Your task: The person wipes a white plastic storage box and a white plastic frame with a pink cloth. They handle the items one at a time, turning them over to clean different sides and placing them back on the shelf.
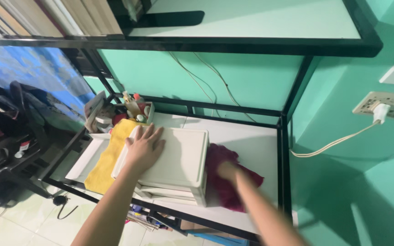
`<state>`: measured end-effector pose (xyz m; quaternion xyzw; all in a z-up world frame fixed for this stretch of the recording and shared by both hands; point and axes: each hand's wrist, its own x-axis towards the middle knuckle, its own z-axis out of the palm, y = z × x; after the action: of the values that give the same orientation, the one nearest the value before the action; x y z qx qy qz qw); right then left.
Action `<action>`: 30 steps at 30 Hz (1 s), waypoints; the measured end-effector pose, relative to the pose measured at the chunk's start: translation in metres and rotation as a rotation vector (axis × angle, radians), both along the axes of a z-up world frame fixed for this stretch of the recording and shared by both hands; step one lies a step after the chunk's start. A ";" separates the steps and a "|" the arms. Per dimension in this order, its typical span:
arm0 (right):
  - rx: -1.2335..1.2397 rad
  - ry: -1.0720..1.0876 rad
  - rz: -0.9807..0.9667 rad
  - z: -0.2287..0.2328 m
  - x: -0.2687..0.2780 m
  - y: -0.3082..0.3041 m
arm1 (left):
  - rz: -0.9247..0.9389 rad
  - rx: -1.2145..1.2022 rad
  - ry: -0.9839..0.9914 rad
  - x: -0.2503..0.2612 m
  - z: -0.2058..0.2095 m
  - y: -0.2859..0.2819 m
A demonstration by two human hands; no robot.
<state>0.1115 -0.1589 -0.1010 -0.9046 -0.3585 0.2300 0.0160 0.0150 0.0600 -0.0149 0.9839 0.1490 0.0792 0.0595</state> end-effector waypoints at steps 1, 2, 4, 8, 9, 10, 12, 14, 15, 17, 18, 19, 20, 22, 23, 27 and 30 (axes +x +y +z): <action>-0.107 -0.023 0.050 0.009 0.010 -0.007 | -0.003 -0.004 -0.003 0.001 0.002 0.001; -0.178 -0.050 0.063 0.017 0.016 -0.019 | -0.005 -0.013 -0.001 0.000 0.002 0.001; -0.243 -0.130 0.046 0.032 0.029 -0.041 | -0.013 -0.015 -0.010 -0.001 0.000 0.002; 0.467 -0.053 -0.142 0.048 0.034 -0.051 | -0.024 -0.007 -0.035 0.000 -0.002 0.004; 0.793 0.066 -0.200 0.047 0.030 -0.048 | -0.024 -0.010 -0.031 0.000 -0.002 0.004; 1.136 0.281 -0.342 0.044 0.023 -0.042 | -0.026 -0.005 -0.036 -0.001 -0.002 0.003; 1.755 0.718 -0.620 0.031 0.001 -0.026 | -0.027 0.004 -0.049 -0.002 0.000 0.001; 1.861 0.706 -0.434 0.016 -0.024 -0.004 | 0.006 0.065 -0.038 -0.008 0.001 -0.008; 1.910 0.701 -0.334 0.011 -0.032 0.002 | 0.025 0.096 -0.034 -0.012 0.003 -0.013; 1.790 0.731 -0.407 0.006 -0.039 0.010 | 0.053 0.072 0.080 -0.021 0.004 -0.029; 1.722 0.757 -0.458 0.003 -0.049 0.014 | 0.071 0.056 0.153 -0.030 0.002 -0.036; 1.651 0.842 -0.563 0.002 -0.053 0.019 | 0.067 0.052 0.130 -0.033 0.004 -0.036; 1.569 0.919 -0.667 0.001 -0.051 0.024 | 0.061 0.043 0.104 -0.029 0.006 -0.035; 1.529 0.844 -0.694 -0.007 -0.055 0.026 | 0.053 0.028 0.062 -0.025 0.007 -0.033; 1.567 0.693 -0.621 -0.016 -0.058 0.027 | 0.051 0.023 0.046 -0.024 0.008 -0.032; 1.602 0.538 -0.613 -0.076 -0.084 0.017 | 0.033 0.029 0.021 -0.023 0.005 -0.027; 1.582 0.172 -0.253 -0.113 -0.088 -0.008 | 0.009 0.038 -0.008 -0.023 0.004 -0.024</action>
<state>0.0233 -0.1666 -0.2136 -0.6381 -0.3077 -0.0267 0.7053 -0.0078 0.0361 -0.0106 0.9839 0.1516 0.0860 0.0408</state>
